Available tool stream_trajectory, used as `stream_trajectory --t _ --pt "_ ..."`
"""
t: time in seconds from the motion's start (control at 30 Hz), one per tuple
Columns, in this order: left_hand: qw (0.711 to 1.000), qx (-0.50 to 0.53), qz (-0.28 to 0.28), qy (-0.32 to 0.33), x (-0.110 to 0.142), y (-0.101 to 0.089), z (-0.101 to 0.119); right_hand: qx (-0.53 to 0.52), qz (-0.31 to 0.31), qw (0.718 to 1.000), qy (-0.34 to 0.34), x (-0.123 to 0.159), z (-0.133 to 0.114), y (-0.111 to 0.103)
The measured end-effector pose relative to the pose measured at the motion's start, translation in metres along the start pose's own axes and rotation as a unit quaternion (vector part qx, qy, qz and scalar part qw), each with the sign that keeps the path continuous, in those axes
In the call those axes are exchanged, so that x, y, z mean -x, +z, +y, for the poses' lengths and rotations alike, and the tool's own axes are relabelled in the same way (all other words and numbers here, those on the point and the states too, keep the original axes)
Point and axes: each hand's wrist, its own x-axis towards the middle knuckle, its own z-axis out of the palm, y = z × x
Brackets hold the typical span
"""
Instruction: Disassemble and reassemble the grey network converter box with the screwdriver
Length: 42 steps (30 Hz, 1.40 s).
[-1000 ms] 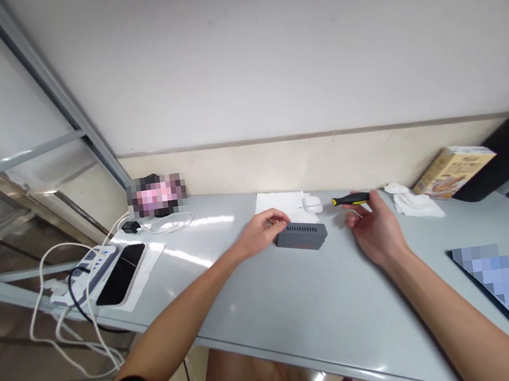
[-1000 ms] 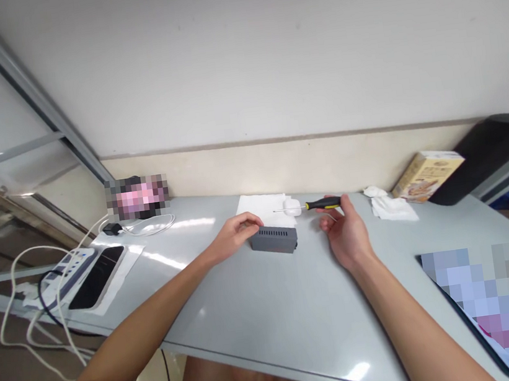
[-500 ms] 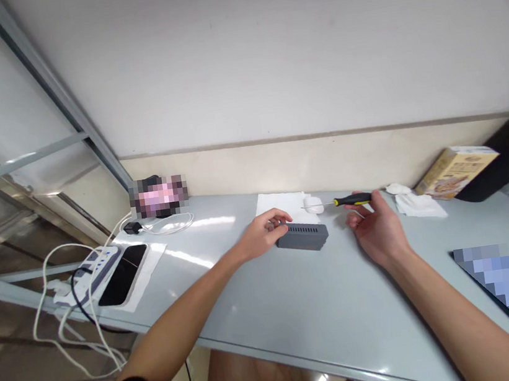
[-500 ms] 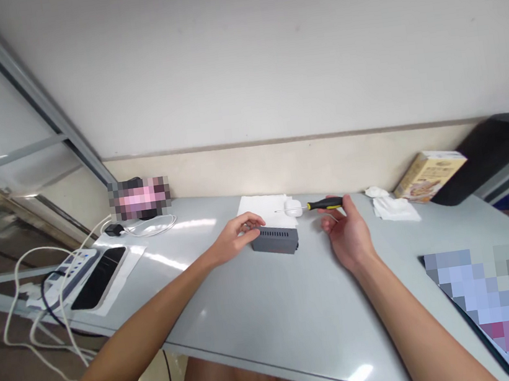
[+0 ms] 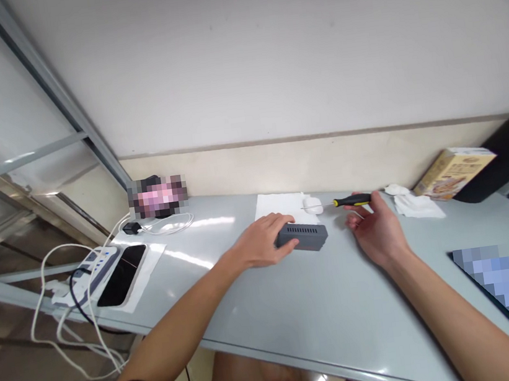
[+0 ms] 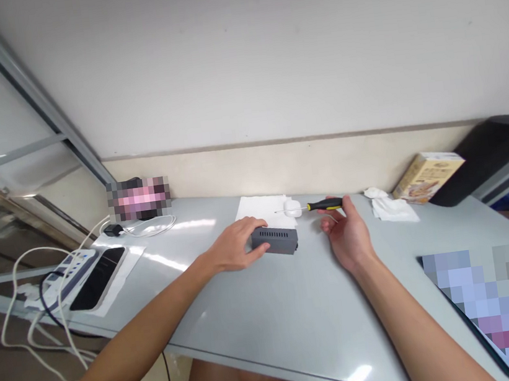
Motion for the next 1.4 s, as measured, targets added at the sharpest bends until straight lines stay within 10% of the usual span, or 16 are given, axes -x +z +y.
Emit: stream_trajectory --t 1.4 --pt "1.000 -0.006 0.002 -0.023 0.0000 -0.0060 -0.0020 0.012 -0.012 1.000 -0.005 -0.0029 0.0015 -0.0038"
